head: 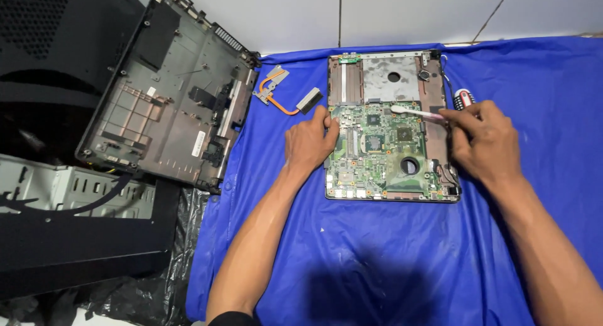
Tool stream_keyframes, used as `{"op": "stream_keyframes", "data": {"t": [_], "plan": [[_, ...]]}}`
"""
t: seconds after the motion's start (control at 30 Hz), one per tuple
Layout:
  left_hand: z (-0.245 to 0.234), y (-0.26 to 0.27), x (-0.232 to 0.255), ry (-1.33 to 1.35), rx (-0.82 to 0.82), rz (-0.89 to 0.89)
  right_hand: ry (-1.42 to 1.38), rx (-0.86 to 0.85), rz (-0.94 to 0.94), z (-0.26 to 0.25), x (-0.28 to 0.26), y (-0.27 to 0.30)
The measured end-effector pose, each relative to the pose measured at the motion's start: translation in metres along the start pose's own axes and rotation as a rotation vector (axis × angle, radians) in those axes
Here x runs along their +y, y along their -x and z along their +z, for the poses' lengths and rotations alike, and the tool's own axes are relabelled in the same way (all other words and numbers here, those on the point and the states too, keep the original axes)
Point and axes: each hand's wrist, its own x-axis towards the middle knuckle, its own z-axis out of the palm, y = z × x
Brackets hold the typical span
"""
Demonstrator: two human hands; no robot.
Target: The person cleans a disassembled electronic circuit board using a white brush. The board is placed on a blue tarp, and the person systematically brushes the surface to remove dust or debris. A screwdriver is visible on the tarp, but it is not used during the clip.
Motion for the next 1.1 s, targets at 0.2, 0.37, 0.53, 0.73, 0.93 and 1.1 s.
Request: {"op": "stream_keyframes", "data": {"t": [0.2,0.37,0.53,0.73,0.93,1.1], "plan": [[-0.001,0.0,0.0,0.024,0.007,0.014,-0.082,-0.051,-0.09,0.0,-0.003,0.001],[-0.003,-0.001,0.002,0.017,-0.03,-0.01,0.043,-0.01,-0.027,-0.01,-0.002,0.004],[-0.003,-0.001,0.001,0.015,-0.013,0.009,0.058,-0.021,-0.039,-0.008,0.004,0.005],[-0.001,0.0,0.002,0.0,-0.003,-0.006,0.175,0.139,-0.041,-0.005,0.004,0.009],[-0.005,0.0,0.004,0.025,-0.037,-0.012,0.204,0.088,0.031,0.001,0.021,0.008],[-0.006,0.0,0.004,0.018,-0.028,-0.031,0.005,0.076,-0.082,-0.012,-0.02,0.003]]}}
